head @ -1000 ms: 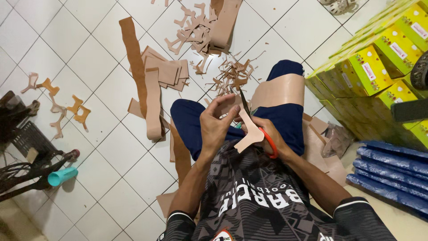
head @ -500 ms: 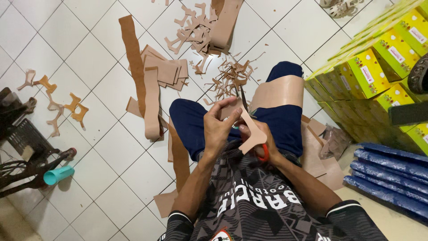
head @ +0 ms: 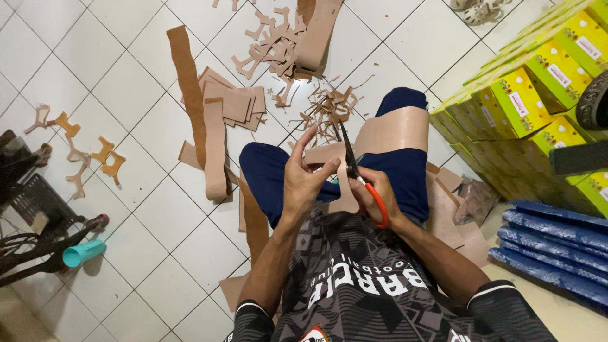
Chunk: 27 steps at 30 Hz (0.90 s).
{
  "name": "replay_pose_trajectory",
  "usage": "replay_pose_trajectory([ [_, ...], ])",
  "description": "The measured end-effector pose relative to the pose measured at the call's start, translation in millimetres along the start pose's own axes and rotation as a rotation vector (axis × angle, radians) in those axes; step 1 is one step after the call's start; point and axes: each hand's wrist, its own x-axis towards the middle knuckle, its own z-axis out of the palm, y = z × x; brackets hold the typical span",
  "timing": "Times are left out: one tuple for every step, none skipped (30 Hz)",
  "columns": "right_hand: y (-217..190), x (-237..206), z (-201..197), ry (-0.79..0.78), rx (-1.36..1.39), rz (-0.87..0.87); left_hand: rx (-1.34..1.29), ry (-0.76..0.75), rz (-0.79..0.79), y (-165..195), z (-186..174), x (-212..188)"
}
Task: The person sits on the floor and uses red-handled scissors to cut a long strip of beige material into small, identical shapes. The cut pieces are dropped onto the floor, accumulating in a pile.
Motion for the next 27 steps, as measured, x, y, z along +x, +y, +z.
replay_pose_trajectory([
  [-3.8, -1.0, 0.5, -0.010, 0.051, 0.036, -0.014, -0.016, -0.002, 1.6, -1.8, 1.1],
  [-7.5, -2.2, 0.2, -0.021, 0.101, 0.070, -0.028, -0.031, -0.003, 2.6, -3.6, 3.4],
  [-10.8, -3.5, -0.4, -0.032, 0.151, 0.104, -0.042, -0.046, -0.004, 2.8, -6.2, 5.5],
  [-13.5, -5.0, -1.9, -0.037, 0.130, 0.108, -0.028, -0.066, -0.008, 2.3, -9.3, 6.8],
  [-15.6, -6.4, -4.0, -0.042, 0.108, 0.113, -0.014, -0.087, -0.012, 0.8, -13.1, 8.4],
  [-16.6, -7.3, -5.1, -0.046, 0.088, 0.117, 0.000, -0.108, -0.016, -1.3, -17.4, 10.4],
  [-17.0, -8.4, -7.1, -0.059, 0.043, 0.087, 0.040, -0.134, -0.034, -4.1, -22.9, 13.1],
  [-17.0, -9.5, -10.6, -0.075, -0.003, 0.056, 0.080, -0.157, -0.051, -7.4, -29.2, 16.9],
  [-16.3, -10.4, -13.1, -0.090, -0.049, 0.025, 0.120, -0.181, -0.068, -11.3, -36.0, 21.1],
  [-15.0, -10.8, -14.0, -0.091, -0.038, 0.039, 0.021, -0.221, -0.156, -15.1, -43.8, 27.3],
  [-13.7, -10.9, -14.6, -0.091, -0.028, 0.052, -0.078, -0.260, -0.243, -19.4, -51.3, 34.0],
  [-12.3, -10.8, -14.6, -0.090, -0.019, 0.063, -0.176, -0.301, -0.330, -24.6, -56.2, 39.1],
  [-10.9, -10.5, -13.4, -0.076, 0.037, 0.100, -0.249, -0.350, -0.310, -31.4, -57.2, 42.2],
  [-9.6, -9.2, -11.2, -0.065, 0.093, 0.136, -0.322, -0.397, -0.288, -39.1, -55.1, 43.1],
  [-8.3, -7.0, -8.0, -0.055, 0.150, 0.170, -0.393, -0.444, -0.266, -46.0, -53.7, 41.8],
  [-7.3, -3.1, -4.5, -0.026, 0.125, 0.153, -0.293, -0.358, -0.034, -55.0, -45.2, 38.1],
  [-6.5, 0.9, -0.7, 0.007, 0.101, 0.138, -0.196, -0.276, 0.196, -65.9, -28.5, 32.3],
  [-5.7, 2.8, 2.7, 0.036, 0.076, 0.131, -0.101, -0.189, 0.421, -74.2, -14.5, 27.3],
  [-5.0, 3.9, 5.6, 0.048, 0.042, 0.105, -0.066, -0.062, 0.402, -79.8, -4.2, 23.9],
  [-4.6, 6.0, 8.3, 0.058, 0.007, 0.078, -0.029, 0.066, 0.382, -83.0, 5.0, 20.9],
  [-4.5, 7.1, 10.6, 0.065, -0.029, 0.053, 0.006, 0.197, 0.359, -83.1, 10.4, 18.3],
  [-4.6, 7.3, 12.3, 0.052, -0.017, 0.059, 0.012, 0.210, 0.344, -80.5, 13.4, 16.6],
  [-5.2, 8.9, 13.0, 0.043, -0.008, 0.060, 0.015, 0.221, 0.333, -75.5, 15.2, 17.0],
  [-6.2, 10.9, 12.7, 0.033, 0.001, 0.060, 0.017, 0.232, 0.325, -69.0, 17.0, 17.4],
  [-7.4, 13.2, 11.5, 0.026, -0.007, 0.009, -0.060, 0.204, 0.263, -61.6, 18.2, 16.8],
  [-8.6, 16.1, 10.0, 0.018, -0.012, -0.039, -0.135, 0.177, 0.198, -54.0, 19.0, 15.2],
  [-9.9, 18.8, 9.3, 0.011, -0.017, -0.087, -0.209, 0.147, 0.134, -46.8, 19.7, 13.4],
])
